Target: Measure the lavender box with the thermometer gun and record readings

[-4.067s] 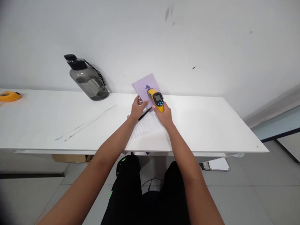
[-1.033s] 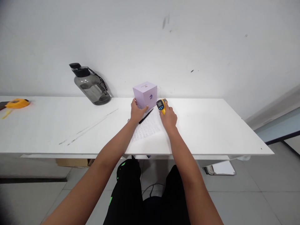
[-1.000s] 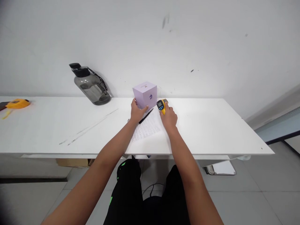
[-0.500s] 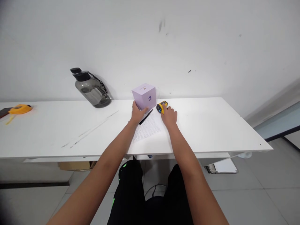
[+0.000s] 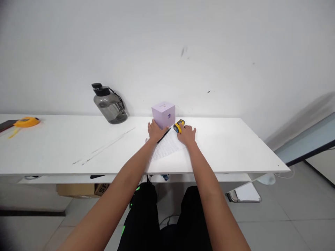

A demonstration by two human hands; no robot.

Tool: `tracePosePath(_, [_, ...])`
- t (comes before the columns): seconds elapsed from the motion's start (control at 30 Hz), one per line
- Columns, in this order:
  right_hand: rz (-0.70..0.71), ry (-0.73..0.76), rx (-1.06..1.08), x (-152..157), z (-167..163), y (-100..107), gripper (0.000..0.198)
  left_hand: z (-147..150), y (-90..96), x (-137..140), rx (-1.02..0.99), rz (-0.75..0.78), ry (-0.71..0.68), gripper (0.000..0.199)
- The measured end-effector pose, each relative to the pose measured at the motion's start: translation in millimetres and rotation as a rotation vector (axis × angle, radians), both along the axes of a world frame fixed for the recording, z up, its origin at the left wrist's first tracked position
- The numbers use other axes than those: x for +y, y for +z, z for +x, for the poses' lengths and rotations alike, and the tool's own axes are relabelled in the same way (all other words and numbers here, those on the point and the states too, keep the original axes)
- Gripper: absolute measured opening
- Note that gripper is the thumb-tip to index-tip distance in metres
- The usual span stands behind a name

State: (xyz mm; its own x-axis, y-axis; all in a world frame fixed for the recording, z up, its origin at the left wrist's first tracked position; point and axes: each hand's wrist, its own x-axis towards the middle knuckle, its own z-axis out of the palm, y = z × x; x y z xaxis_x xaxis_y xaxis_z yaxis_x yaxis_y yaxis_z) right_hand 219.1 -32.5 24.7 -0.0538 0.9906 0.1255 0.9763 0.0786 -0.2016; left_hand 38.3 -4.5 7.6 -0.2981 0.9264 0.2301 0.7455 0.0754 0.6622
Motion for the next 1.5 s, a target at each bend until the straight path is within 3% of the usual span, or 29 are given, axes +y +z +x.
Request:
tracePosePath(0.23, [-0.024,-0.015,0.041,-16,-1,3,0.065,-1,-2.5,-16,0.079,-0.045,-0.023,0.110])
tracePosePath(0.4, [0.012,-0.148,0.091,-40,5,1,0.064,-1,-3.4,-33,0.112,-0.052,-0.076,0.108])
tracePosePath(0.53, [0.081,-0.190,0.110,-58,19,-3,0.060,5,-4.1,-50,0.138,-0.068,-0.146,0.117])
tracePosePath(0.67, [0.063,-0.205,0.170,-63,34,-3,0.059,16,-3.6,-69,0.168,-0.089,-0.241,0.124])
tracePosePath(0.73, [0.097,-0.192,0.209,-64,37,-3,0.056,21,-2.4,-76,0.162,-0.099,-0.294,0.126])
tracePosePath(0.87, [0.317,-0.135,0.234,-72,29,-8,0.048,23,-1.4,-79,0.155,-0.130,-0.352,0.125])
tracePosePath(0.97, [0.391,0.068,0.174,-83,13,-12,0.044,21,-3.8,-74,0.213,-0.142,-0.382,0.115])
tracePosePath(1.07, [0.338,0.396,0.096,-93,-3,-13,0.042,18,-6.2,-70,0.298,-0.149,-0.421,0.096])
tracePosePath(1.13, [0.270,0.485,0.075,-98,-9,-13,0.045,16,-5.7,-70,0.351,-0.171,-0.453,0.090])
tracePosePath(1.23, [0.158,0.439,0.098,-103,-9,-13,0.046,16,-2.6,-70,0.418,-0.230,-0.477,0.089])
tracePosePath(1.4, [0.015,0.192,0.055,-108,-1,-13,0.048,17,-2.3,-71,0.397,-0.226,-0.467,0.086])
tracePosePath(1.5, [-0.003,0.185,0.022,-115,2,-12,0.048,15,-4.2,-72,0.389,-0.191,-0.463,0.089])
